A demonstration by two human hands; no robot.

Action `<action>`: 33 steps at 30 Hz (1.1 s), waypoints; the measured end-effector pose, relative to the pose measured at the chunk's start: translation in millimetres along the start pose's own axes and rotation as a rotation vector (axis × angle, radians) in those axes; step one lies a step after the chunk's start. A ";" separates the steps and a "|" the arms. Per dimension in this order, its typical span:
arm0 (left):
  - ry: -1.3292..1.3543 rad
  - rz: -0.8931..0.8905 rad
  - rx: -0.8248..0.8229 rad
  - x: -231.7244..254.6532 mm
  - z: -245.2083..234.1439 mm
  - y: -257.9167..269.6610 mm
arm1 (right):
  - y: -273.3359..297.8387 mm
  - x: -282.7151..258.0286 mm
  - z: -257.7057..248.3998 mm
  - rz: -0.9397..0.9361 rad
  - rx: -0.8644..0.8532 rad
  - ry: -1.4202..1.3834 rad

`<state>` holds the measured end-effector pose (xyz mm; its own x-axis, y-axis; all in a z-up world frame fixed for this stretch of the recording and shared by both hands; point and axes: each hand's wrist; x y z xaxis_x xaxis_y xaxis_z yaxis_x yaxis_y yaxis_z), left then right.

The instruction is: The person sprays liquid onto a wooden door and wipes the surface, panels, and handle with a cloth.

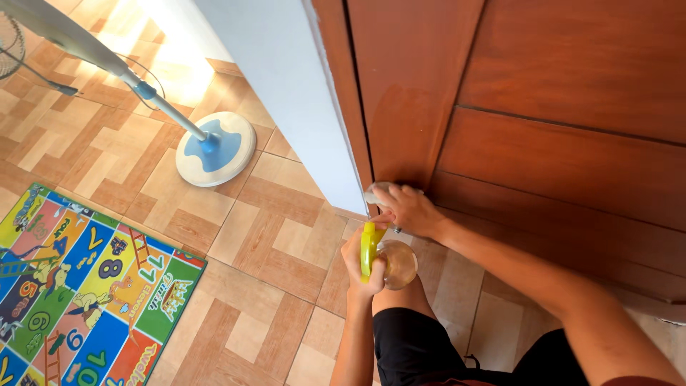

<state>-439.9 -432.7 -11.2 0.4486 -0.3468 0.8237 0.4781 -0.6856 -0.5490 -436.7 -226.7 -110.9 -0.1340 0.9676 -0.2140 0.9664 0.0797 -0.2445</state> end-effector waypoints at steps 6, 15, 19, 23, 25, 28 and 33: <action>0.082 -0.009 0.056 -15.4 -2.0 4.6 | -64.4 -23.3 -133.4 -0.135 0.551 0.535; 0.157 -0.005 0.034 -18.2 -2.3 0.1 | -72.9 -22.4 -27.3 -0.094 0.453 0.651; 0.045 -0.012 0.021 -9.1 -9.3 7.8 | -38.9 -2.4 43.5 -0.092 0.267 0.653; 0.070 -0.023 0.039 -8.8 -9.3 14.4 | -19.1 -7.0 36.2 0.117 -0.082 0.126; 0.101 -0.013 0.035 -11.1 -4.9 14.5 | -14.3 -14.0 -9.4 0.164 -0.230 0.021; 0.157 -0.003 0.027 -17.1 4.8 9.9 | -24.7 -14.6 -105.5 -0.217 0.287 0.809; 0.174 0.029 -0.003 -20.8 23.7 -1.1 | -45.4 -19.9 -208.4 -0.211 0.558 0.867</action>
<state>-431.9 -409.5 -31.1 0.3241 -0.4719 0.8199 0.4647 -0.6755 -0.5725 -432.1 -199.7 101.5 0.1283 0.8045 0.5800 0.6740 0.3582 -0.6460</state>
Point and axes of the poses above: each hand's wrist, its own y-axis away from the middle knuckle, its own z-axis out of the palm, x = y × z, and after that the axes turned 15 degrees about -x, right-handed
